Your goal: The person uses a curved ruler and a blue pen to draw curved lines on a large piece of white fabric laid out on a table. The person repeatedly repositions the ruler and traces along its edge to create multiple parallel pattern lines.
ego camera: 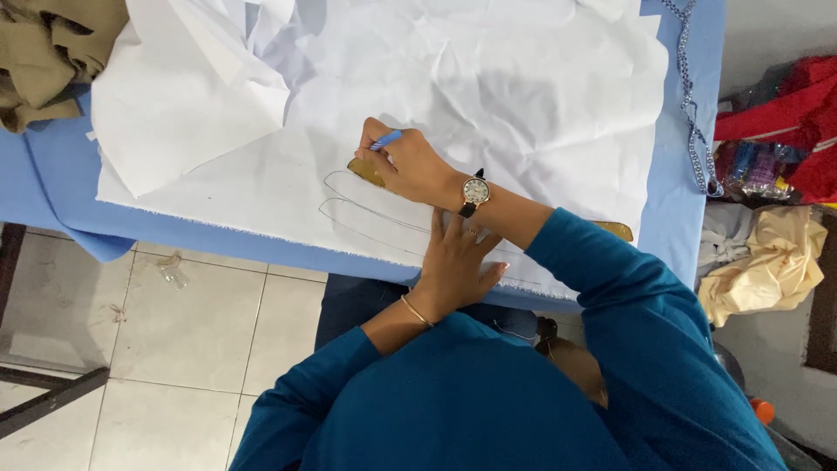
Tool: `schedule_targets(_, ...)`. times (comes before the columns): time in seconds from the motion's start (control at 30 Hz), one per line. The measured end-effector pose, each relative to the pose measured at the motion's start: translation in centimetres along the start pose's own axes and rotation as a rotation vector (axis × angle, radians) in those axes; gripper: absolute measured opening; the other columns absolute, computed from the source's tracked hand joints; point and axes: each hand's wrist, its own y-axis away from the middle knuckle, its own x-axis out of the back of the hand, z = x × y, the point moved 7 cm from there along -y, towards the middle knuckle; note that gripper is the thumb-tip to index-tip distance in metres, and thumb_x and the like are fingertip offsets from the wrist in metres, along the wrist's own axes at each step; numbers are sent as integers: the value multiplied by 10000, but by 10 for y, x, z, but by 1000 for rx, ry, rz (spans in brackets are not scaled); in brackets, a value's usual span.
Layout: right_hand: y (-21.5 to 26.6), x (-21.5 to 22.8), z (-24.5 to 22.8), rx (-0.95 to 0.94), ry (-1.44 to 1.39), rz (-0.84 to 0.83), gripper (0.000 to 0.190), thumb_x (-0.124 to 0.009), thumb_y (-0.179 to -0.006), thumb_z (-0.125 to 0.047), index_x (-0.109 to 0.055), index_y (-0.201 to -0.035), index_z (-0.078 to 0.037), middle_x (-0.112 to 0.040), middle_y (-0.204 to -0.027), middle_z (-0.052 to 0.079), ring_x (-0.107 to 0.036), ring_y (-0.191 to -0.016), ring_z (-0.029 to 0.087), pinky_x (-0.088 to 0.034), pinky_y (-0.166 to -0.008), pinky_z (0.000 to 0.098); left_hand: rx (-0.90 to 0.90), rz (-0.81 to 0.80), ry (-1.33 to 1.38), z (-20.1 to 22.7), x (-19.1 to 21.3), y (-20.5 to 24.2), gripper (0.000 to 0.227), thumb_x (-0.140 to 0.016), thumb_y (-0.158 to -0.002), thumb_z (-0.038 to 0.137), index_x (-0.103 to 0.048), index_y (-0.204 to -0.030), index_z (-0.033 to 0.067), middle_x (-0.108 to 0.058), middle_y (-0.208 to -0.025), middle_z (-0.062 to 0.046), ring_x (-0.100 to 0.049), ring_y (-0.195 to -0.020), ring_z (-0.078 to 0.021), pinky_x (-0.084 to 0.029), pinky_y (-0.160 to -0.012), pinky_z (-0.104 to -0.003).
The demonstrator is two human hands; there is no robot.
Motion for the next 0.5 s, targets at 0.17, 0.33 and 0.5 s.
schedule_targets(0.17,-5,-8,-12,-1,-51,-31,45,-457,-921,-74,-479,-889,-95,-571,-638,64,-601,-604,195,-477,-578,289,-5,44,-46,-1,-6,-1,584,-359,-889,489,-322,-1422,255,-250,-1504,-90,-136,-1386,-374,-31,-1080,-626)
schedule_targets(0.33,-8,-13,-10,-9,-34,-82,51,-445,-924,-57,-466,-896,-94,-563,-610,84,-601,-549,222,-462,-554,303,-5,46,-35,-2,-6,0,592,-373,-889,489,-312,-1427,248,-233,-1510,-96,-127,-1391,-373,-14,-1079,-630)
schedule_targets(0.5,-9,-12,-8,-18,-41,-94,50,-450,-921,-60,-465,-893,-99,-565,-596,69,-611,-536,210,-469,-542,292,-15,35,-22,-4,-16,-3,587,-375,-884,482,-331,-1420,246,-245,-1508,-98,-120,-1396,-369,-17,-1086,-629)
